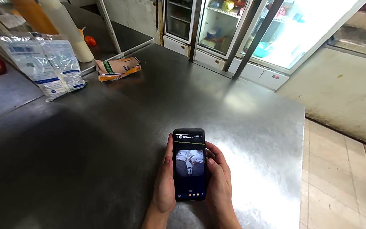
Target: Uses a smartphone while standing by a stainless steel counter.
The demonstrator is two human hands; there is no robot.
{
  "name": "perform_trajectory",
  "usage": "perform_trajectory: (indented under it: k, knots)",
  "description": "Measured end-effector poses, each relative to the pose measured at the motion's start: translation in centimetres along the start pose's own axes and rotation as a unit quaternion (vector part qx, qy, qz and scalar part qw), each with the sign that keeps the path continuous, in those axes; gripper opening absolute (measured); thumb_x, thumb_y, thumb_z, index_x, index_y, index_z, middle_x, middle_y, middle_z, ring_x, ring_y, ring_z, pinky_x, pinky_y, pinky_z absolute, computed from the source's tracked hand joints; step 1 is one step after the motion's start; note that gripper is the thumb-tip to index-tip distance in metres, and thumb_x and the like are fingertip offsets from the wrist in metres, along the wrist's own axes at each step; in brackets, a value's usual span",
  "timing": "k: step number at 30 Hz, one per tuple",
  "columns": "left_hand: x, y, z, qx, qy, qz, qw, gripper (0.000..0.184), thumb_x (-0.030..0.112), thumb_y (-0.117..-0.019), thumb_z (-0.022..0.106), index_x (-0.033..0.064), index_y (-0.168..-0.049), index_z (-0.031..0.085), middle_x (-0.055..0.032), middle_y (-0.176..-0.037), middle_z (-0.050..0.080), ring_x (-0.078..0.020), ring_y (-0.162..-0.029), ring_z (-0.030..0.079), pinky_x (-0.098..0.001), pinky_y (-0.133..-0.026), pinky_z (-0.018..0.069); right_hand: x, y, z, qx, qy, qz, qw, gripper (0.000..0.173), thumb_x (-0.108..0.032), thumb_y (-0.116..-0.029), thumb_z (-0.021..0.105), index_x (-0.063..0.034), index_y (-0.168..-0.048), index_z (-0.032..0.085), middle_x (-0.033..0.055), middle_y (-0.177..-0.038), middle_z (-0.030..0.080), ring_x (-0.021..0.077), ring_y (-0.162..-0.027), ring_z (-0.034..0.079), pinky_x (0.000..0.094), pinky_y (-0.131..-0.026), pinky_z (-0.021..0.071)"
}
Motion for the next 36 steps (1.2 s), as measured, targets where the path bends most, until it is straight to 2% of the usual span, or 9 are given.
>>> perform_trajectory:
  k: [10, 17, 21, 27, 32, 36]
  knots:
    - [-0.01, 0.02, 0.04, 0.001, -0.006, 0.003, 1.000, 0.088, 0.072, -0.0967, 0.036, 0.0200, -0.164, 0.014, -0.0014, -0.167, 0.025, -0.0147, -0.152, 0.026, -0.0375, -0.123, 0.0279, -0.04, -0.03, 0.05, 0.010, -0.009, 0.003, 1.000, 0.042, -0.027, -0.1000, 0.042, -0.0056, -0.132, 0.059, 0.0091, -0.105, 0.070, 0.0153, -0.094, 0.069, 0.0315, -0.082, 0.0586]
    - [-0.04, -0.04, -0.04, 0.005, -0.007, 0.003, 1.000, 0.087, 0.072, -0.0970, 0.035, 0.0208, -0.164, 0.016, -0.0012, -0.166, 0.026, -0.0156, -0.151, 0.027, -0.0383, -0.122, 0.0292, -0.04, -0.07, 0.11, 0.018, -0.003, 0.027, 0.999, 0.045, -0.023, -0.0980, 0.039, -0.0061, -0.134, 0.059, 0.0100, -0.108, 0.070, 0.0165, -0.096, 0.069, 0.0336, -0.083, 0.0584]
    - [0.14, -0.04, 0.05, 0.005, 0.005, -0.005, 1.000, 0.088, 0.073, -0.0960, 0.034, 0.0218, -0.164, 0.016, -0.0012, -0.165, 0.030, -0.0157, -0.150, 0.030, -0.0387, -0.121, 0.0319, -0.38, -0.09, 0.32, 0.032, -0.024, 0.056, 0.998, 0.046, -0.015, -0.0952, 0.037, -0.0053, -0.134, 0.060, 0.0118, -0.107, 0.071, 0.0175, -0.094, 0.069, 0.0341, -0.082, 0.0585]
    - [0.25, -0.03, 0.14, 0.011, 0.010, -0.010, 1.000, 0.087, 0.073, -0.0960, 0.035, 0.0223, -0.164, 0.017, -0.0010, -0.164, 0.032, -0.0157, -0.149, 0.033, -0.0388, -0.120, 0.0333, -0.56, -0.22, 0.39, 0.036, -0.017, 0.075, 0.996, 0.049, -0.003, -0.0841, 0.049, -0.0041, -0.132, 0.061, 0.0124, -0.102, 0.071, 0.0172, -0.087, 0.070, 0.0322, -0.075, 0.0593]
    - [0.17, 0.00, 0.07, 0.011, 0.011, -0.009, 1.000, 0.088, 0.074, -0.0953, 0.035, 0.0227, -0.164, 0.017, -0.0011, -0.164, 0.031, -0.0160, -0.150, 0.031, -0.0391, -0.120, 0.0320, -0.63, -0.20, 0.41, 0.040, -0.010, 0.072, 0.997, 0.048, -0.002, -0.0843, 0.051, -0.0040, -0.131, 0.061, 0.0128, -0.101, 0.071, 0.0178, -0.085, 0.070, 0.0318, -0.073, 0.0598]
    - [0.23, -0.17, 0.12, -0.001, 0.045, -0.019, 0.999, 0.090, 0.074, -0.0932, 0.041, 0.0248, -0.164, 0.016, -0.0041, -0.160, 0.039, -0.0202, -0.144, 0.042, -0.0420, -0.115, 0.0415, -0.52, -0.23, 0.39, 0.042, -0.025, 0.080, 0.996, 0.049, -0.006, -0.0854, 0.046, -0.0054, -0.131, 0.062, 0.0118, -0.100, 0.069, 0.0168, -0.083, 0.069, 0.0318, -0.071, 0.0582]
Point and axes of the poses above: each hand's wrist, its own y-axis away from the middle knuckle, its own z-axis out of the palm, x = y × z, the point moved 1 cm from there along -y, towards the middle knuckle
